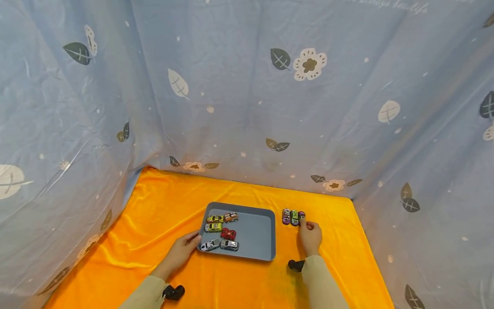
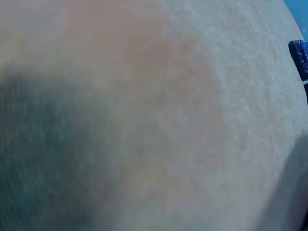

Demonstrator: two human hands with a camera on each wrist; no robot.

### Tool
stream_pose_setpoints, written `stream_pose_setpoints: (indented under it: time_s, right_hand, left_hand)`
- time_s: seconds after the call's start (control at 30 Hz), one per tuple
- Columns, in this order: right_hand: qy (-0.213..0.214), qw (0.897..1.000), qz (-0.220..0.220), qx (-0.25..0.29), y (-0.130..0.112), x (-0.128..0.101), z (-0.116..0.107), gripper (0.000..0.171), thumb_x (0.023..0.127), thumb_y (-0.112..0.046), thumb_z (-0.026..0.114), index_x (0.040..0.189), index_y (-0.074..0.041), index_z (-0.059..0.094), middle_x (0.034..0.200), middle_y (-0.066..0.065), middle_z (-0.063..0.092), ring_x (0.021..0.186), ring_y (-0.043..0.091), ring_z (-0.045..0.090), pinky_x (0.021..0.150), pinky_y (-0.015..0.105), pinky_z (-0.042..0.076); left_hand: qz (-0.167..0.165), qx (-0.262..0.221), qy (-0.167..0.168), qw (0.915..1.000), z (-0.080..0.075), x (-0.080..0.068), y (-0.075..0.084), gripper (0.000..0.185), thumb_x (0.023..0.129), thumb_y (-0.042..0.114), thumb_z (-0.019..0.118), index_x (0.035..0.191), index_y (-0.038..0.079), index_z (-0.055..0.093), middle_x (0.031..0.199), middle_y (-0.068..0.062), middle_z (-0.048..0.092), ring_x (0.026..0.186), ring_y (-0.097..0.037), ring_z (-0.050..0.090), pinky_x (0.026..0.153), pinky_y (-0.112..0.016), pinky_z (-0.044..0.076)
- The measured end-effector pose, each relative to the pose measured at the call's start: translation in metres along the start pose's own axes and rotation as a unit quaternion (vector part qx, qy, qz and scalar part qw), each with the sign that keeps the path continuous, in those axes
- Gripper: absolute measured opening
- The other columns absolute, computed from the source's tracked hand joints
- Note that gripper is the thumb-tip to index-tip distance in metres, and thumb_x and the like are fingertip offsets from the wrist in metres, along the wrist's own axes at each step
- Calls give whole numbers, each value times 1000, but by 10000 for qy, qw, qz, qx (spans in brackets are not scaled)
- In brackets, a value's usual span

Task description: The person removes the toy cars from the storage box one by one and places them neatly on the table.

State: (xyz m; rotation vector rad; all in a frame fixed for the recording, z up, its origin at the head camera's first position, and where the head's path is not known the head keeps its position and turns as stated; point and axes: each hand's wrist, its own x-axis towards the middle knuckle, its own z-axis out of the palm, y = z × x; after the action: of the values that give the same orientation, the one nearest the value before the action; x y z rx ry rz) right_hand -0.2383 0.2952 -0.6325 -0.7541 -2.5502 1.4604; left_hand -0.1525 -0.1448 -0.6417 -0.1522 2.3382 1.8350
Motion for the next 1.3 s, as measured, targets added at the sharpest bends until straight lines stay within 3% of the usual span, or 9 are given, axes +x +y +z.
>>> stream_pose_setpoints:
  time_s: [0.3,0.47,0.57,0.67,0.83,0.93,1.07,1.17,1.3]
  right_hand:
    - [-50,9981,-606,87,-6,-6,-14,80,97,-46,52,149,2,15,129,30,34,112,43,42,96,57,39]
    - [103,9903,-1387,74,-17,-18,-7,73,97,-41,57,150,-5,22,128,24,34,105,34,44,85,41,45]
    - [20,9820,-1887,92,-28,-29,2,68,95,-37,62,147,-6,31,126,21,39,99,29,45,78,30,43]
    - [-158,9710,-2384,120,-40,-42,14,62,93,-34,66,142,-5,40,122,21,44,95,30,48,75,27,40]
    - [-859,9538,-2867,270,-61,-69,31,57,90,-31,71,137,-9,47,120,20,50,94,33,53,76,36,43]
    - [-1314,9464,-2934,308,-69,-84,42,60,87,-34,74,137,-11,49,122,19,52,94,30,55,80,40,48]
    - [-1976,9402,-2766,231,-73,-97,57,68,83,-41,75,141,-17,48,129,15,49,98,24,55,85,39,49]
    - [-2552,9332,-2525,179,-76,-105,64,67,84,-42,74,141,-19,48,132,14,48,102,24,54,85,40,49]
    - [-3471,9092,-2296,173,-78,-111,71,63,87,-36,73,141,-14,48,130,16,52,106,27,53,85,42,50]
  left_hand:
    - [117,-25,-44,9999,7,0,6,52,100,32,53,147,10,44,135,-14,56,126,-31,50,103,-48,41]
    - [212,-28,6,9998,7,-1,5,52,101,30,53,147,9,43,135,-15,55,126,-31,51,103,-48,41]
    - [229,-86,33,9997,7,-2,4,51,101,29,54,147,10,43,134,-14,56,125,-30,52,102,-47,42]
    - [256,-159,52,9995,6,-3,5,51,100,27,54,147,11,43,135,-14,56,125,-30,52,103,-47,41]
    - [295,-136,118,9994,3,-5,7,50,100,24,56,147,12,44,137,-12,54,125,-28,52,104,-46,40]
    - [517,-6,92,9986,1,-4,8,49,100,18,54,147,10,43,141,-13,51,125,-30,51,105,-47,39]
    - [736,138,78,9972,0,-1,12,49,100,11,54,148,8,42,142,-16,48,124,-33,52,103,-49,41]
    - [699,120,109,9974,0,2,16,50,99,9,55,148,8,41,142,-15,49,123,-34,52,101,-48,43]
    - [844,-175,66,9963,1,7,15,51,98,2,53,148,3,39,144,-18,46,122,-37,53,101,-47,43]
